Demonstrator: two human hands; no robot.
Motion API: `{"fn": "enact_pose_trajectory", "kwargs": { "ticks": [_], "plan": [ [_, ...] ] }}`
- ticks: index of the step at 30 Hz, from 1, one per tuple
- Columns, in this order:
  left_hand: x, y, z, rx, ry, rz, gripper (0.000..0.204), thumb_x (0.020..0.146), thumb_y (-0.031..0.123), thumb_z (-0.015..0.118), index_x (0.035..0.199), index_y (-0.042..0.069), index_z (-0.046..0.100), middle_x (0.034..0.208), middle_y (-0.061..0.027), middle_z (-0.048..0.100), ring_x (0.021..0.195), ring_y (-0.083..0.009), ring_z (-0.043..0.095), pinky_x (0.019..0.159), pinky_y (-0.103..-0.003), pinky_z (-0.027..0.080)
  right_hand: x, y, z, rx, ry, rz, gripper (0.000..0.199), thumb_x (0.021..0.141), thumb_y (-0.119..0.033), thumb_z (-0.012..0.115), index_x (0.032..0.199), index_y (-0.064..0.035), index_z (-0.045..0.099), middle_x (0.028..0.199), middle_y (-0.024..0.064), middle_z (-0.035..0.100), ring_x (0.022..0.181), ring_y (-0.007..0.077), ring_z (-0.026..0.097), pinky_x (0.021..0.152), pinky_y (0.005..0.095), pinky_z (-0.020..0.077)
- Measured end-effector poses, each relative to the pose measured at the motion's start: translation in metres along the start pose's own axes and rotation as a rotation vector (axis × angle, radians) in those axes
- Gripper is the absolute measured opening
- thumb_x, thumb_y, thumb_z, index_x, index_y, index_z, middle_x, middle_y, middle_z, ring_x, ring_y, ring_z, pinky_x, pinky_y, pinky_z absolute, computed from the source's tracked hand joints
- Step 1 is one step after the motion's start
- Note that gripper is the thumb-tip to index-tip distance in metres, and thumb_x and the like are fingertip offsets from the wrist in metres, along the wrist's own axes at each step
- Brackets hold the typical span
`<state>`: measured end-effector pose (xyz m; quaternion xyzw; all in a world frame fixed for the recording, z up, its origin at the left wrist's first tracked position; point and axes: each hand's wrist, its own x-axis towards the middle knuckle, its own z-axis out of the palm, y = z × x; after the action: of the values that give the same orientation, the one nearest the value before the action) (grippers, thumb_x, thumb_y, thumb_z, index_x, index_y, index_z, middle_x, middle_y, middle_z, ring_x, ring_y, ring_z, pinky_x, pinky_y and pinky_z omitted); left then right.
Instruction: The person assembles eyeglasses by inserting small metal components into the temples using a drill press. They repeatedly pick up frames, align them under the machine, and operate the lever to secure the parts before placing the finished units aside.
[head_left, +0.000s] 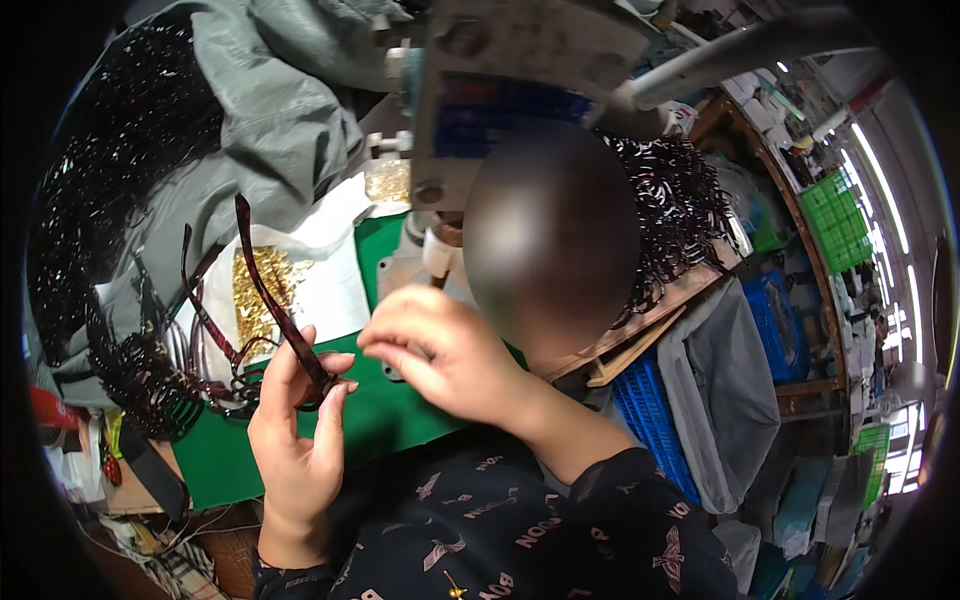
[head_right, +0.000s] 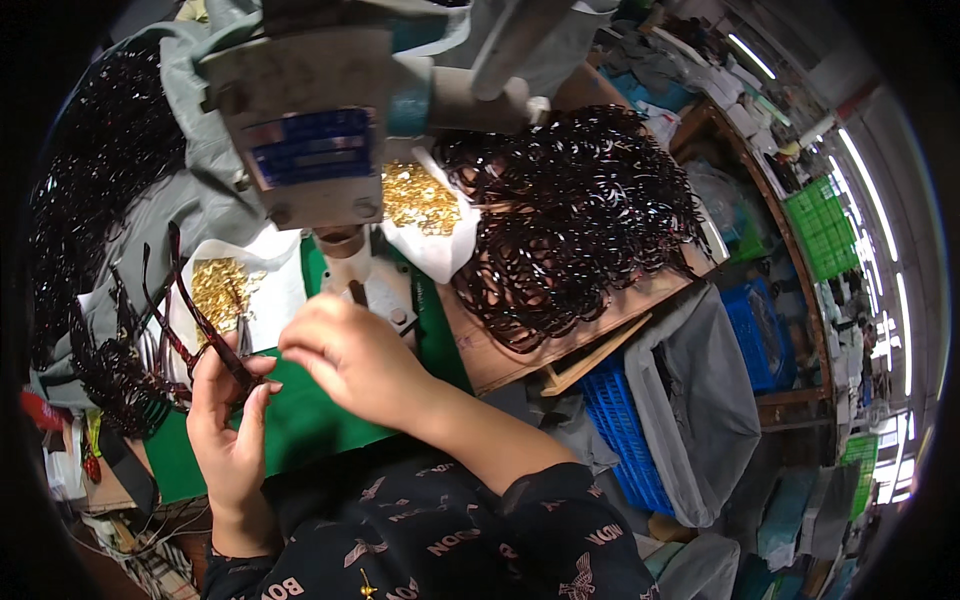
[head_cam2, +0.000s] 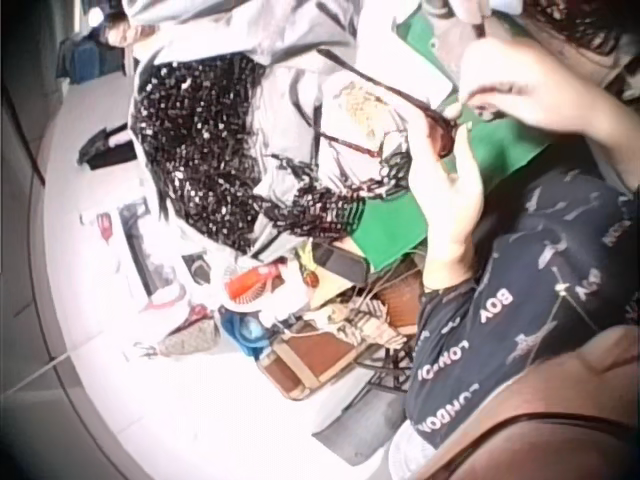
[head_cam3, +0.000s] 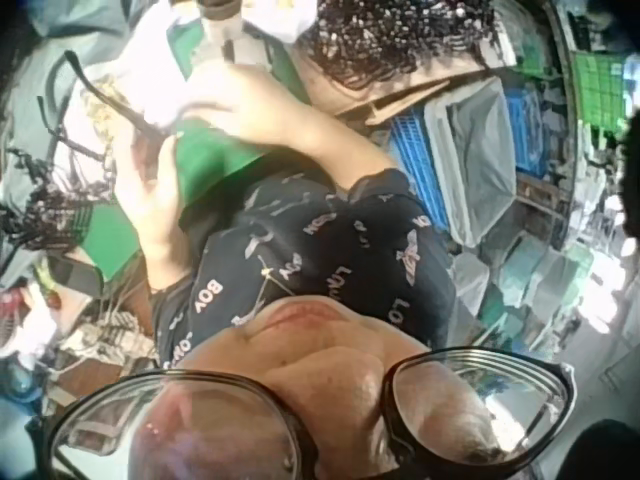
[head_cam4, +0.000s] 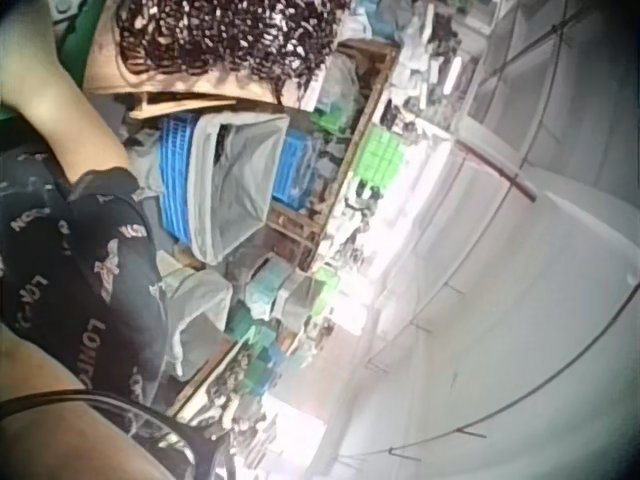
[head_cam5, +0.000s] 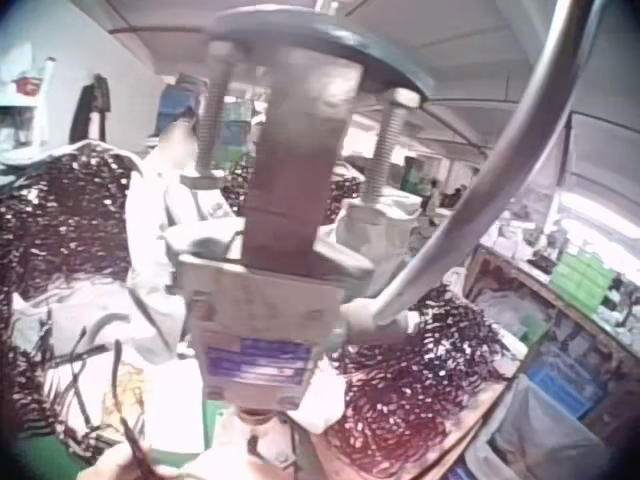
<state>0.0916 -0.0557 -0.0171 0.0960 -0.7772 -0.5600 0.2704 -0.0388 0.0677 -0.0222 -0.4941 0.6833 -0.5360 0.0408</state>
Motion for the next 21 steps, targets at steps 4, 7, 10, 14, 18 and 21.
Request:
{"fn": "enact_pose_trajectory", "kwargs": {
  "ticks": [4,7,10,14,18,21],
  "plan": [
    [0.0,0.005,0.01,0.072,-0.066,-0.012,0.048,0.077,-0.011,0.057,0.122,-0.007,0.042,0.097,-0.0129,0.061,0.089,-0.016,0.061,0.078,-0.026,0.049,-0.011,-0.014,-0.011,-0.075,-0.159,-0.148,0.021,0.072,-0.002,0.06,0.093,-0.0026,0.059,0.082,0.0105,0.052,0.078,0.0289,0.054,0.067,0.0355,0.0437],
    [-0.001,0.014,0.011,-0.005,-0.121,-0.087,0.048,0.076,-0.012,0.057,0.122,-0.007,0.042,0.099,-0.0133,0.06,0.088,-0.0155,0.061,0.078,-0.026,0.049,-0.012,-0.015,-0.012,-0.072,-0.176,-0.146,0.022,0.072,-0.001,0.062,0.093,-0.0019,0.057,0.083,0.0112,0.053,0.079,0.0289,0.054,0.068,0.0354,0.0444],
    [-0.003,0.014,0.011,-0.086,-0.162,-0.13,0.049,0.076,-0.012,0.057,0.122,-0.007,0.042,0.1,-0.0141,0.06,0.087,-0.0157,0.061,0.077,-0.027,0.049,-0.006,-0.018,-0.014,-0.042,-0.163,-0.148,0.024,0.073,0.001,0.064,0.096,-0.0016,0.057,0.084,0.0112,0.056,0.08,0.0277,0.056,0.068,0.0348,0.0459],
    [-0.004,0.012,0.005,-0.126,-0.145,-0.15,0.048,0.077,-0.012,0.056,0.123,-0.007,0.042,0.098,-0.0137,0.062,0.088,-0.0161,0.061,0.078,-0.027,0.049,-0.005,-0.022,-0.017,-0.017,-0.164,-0.208,0.02,0.072,0.001,0.064,0.091,-0.0027,0.058,0.086,0.0102,0.056,0.081,0.0274,0.056,0.069,0.0353,0.0456],
    [-0.005,0.011,0.0,-0.088,-0.228,-0.106,0.05,0.074,-0.012,0.056,0.122,-0.006,0.043,0.096,-0.0124,0.063,0.087,-0.014,0.061,0.077,-0.025,0.048,-0.004,-0.027,-0.016,0.102,-0.245,-0.198,0.02,0.071,0.003,0.063,0.09,-0.0037,0.059,0.086,0.0097,0.054,0.08,0.0254,0.055,0.07,0.0325,0.0452],
    [-0.003,0.011,0.003,-0.116,-0.236,-0.057,0.052,0.073,-0.012,0.057,0.122,-0.005,0.043,0.096,-0.0132,0.063,0.087,-0.0148,0.062,0.076,-0.025,0.049,-0.001,-0.03,-0.016,0.195,-0.227,-0.061,0.014,0.075,0.001,0.064,0.085,-0.0029,0.055,0.087,0.0081,0.052,0.08,0.02,0.055,0.07,0.0293,0.045]
  ]
}}
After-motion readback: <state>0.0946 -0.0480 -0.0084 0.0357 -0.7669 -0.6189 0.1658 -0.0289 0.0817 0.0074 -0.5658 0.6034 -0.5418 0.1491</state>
